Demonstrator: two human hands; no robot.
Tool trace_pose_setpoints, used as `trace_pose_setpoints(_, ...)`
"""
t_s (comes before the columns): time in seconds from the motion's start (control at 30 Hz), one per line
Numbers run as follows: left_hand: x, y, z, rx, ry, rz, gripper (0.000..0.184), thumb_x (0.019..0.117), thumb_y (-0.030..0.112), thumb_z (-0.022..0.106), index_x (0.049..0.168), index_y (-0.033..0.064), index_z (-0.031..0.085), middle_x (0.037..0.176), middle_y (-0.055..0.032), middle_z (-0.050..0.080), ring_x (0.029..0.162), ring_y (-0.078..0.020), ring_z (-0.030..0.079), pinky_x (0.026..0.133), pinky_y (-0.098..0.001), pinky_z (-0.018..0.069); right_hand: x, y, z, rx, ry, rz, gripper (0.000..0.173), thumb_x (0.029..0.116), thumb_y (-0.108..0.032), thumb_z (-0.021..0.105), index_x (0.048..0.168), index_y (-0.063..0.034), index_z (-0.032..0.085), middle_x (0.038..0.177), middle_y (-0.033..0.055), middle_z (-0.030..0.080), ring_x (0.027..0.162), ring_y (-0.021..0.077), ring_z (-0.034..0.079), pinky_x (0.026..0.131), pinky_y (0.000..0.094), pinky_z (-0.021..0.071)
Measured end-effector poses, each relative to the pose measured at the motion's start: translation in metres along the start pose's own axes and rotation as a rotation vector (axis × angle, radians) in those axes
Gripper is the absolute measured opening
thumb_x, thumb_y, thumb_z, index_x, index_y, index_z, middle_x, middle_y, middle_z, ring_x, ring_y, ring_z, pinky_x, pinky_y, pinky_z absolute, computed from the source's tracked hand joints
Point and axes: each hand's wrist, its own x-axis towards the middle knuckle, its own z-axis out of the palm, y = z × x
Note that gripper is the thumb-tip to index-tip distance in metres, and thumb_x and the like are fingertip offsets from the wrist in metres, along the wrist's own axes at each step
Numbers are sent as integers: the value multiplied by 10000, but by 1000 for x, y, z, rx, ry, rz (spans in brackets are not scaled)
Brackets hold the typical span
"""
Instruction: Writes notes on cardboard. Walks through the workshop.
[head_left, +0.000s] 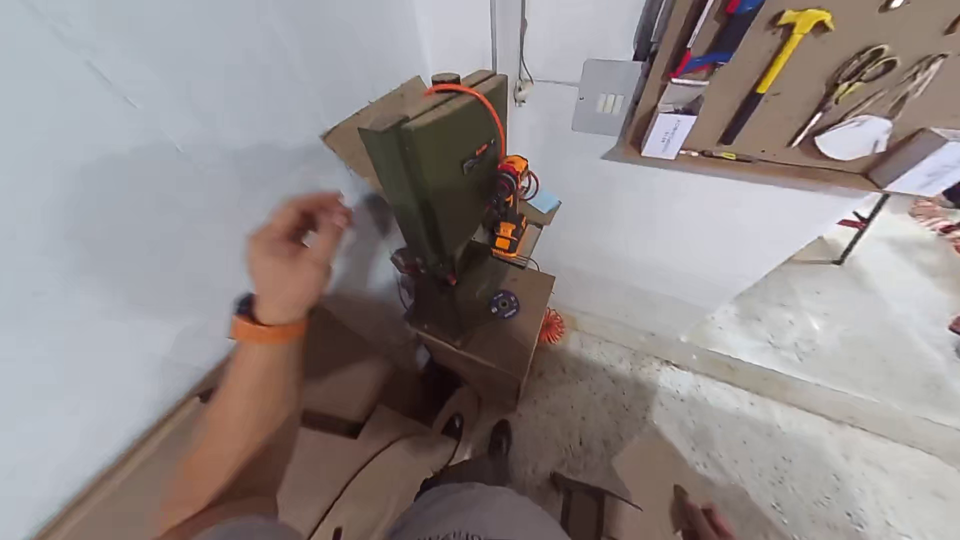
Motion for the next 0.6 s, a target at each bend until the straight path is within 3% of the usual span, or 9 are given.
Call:
trace_pose_setpoints(0.1, 123, 3, -16, 245, -55, 54, 425, 1039, 340, 605, 1358, 59, 603, 1224, -137, 689, 1032, -192, 709, 949, -417, 586, 74, -50, 46, 111, 27, -102, 225, 990, -267, 648, 1001, -42, 656, 749, 19, 659, 628, 108, 605, 602, 325, 548)
trace_pose_setpoints(0.2, 220, -18, 9, 321, -402, -111, 350, 1024, 254, 640, 1357, 147, 629, 1236, -147, 699, 1080, -303, 699, 965, -586, 550, 117, -86, 101, 371, 3, -145, 163, 973, -221, 665, 963, -59, 678, 736, 22, 646, 599, 104, 575, 572, 300, 523)
trace_pose_setpoints(0.3, 257, -29, 50, 378, -781, -316, 426, 1015, 68, 601, 1420, 202, 606, 1187, -135, 703, 1010, -286, 673, 859, -570, 537, 143, -111, 140, 550, -144, -162, 159, 953, -187, 639, 996, -44, 694, 860, 77, 726, 749, 157, 688, 715, 356, 600)
trace_pose_setpoints(0.4, 267, -61, 66, 331, -819, -315, 381, 924, 239, 619, 1301, 212, 666, 1024, -42, 728, 848, -149, 683, 755, -443, 575, 158, -127, 156, 619, -209, -141, 138, 928, -211, 642, 970, -96, 706, 867, 39, 726, 761, 123, 681, 707, 322, 585)
trace_pose_setpoints(0.47, 262, -72, 72, 192, -733, -274, 290, 911, 255, 596, 1168, 153, 685, 901, 59, 700, 736, 8, 634, 651, -238, 552, 174, -137, 157, 652, -234, -137, 131, 926, -231, 632, 974, -134, 707, 884, 8, 728, 775, 97, 681, 697, 303, 580)
trace_pose_setpoints(0.5, 262, -69, 74, 148, -739, -245, 259, 943, 162, 554, 1167, 92, 663, 919, 54, 705, 768, 31, 645, 684, -188, 564, 184, -142, 156, 660, -240, -128, 136, 921, -240, 625, 979, -147, 706, 892, -4, 729, 794, 91, 684, 713, 304, 584)
trace_pose_setpoints(0.53, 259, -50, 82, 210, -693, -244, 230, 964, 8, 486, 1145, -8, 628, 925, -8, 689, 803, -6, 637, 755, -200, 556, 196, -146, 155, 657, -238, -118, 133, 912, -241, 609, 974, -155, 689, 877, -16, 717, 791, 85, 679, 715, 305, 584)
trace_pose_setpoints(0.57, 250, -16, 101, 292, -486, -334, 227, 955, -170, 432, 1092, -174, 613, 906, -167, 669, 814, -124, 623, 833, -277, 525, 211, -151, 154, 644, -227, -110, 120, 894, -242, 591, 954, -165, 661, 838, -33, 689, 758, 75, 658, 694, 303, 574)
trace_pose_setpoints(0.6, 254, -9, 89, 426, -658, -206, 275, 959, -154, 338, 1146, -251, 514, 1027, -193, 636, 979, -90, 632, 952, -222, 501, 227, -155, 151, 637, -231, -108, 117, 880, -245, 581, 954, -171, 636, 826, -44, 666, 749, 73, 642, 691, 308, 566)
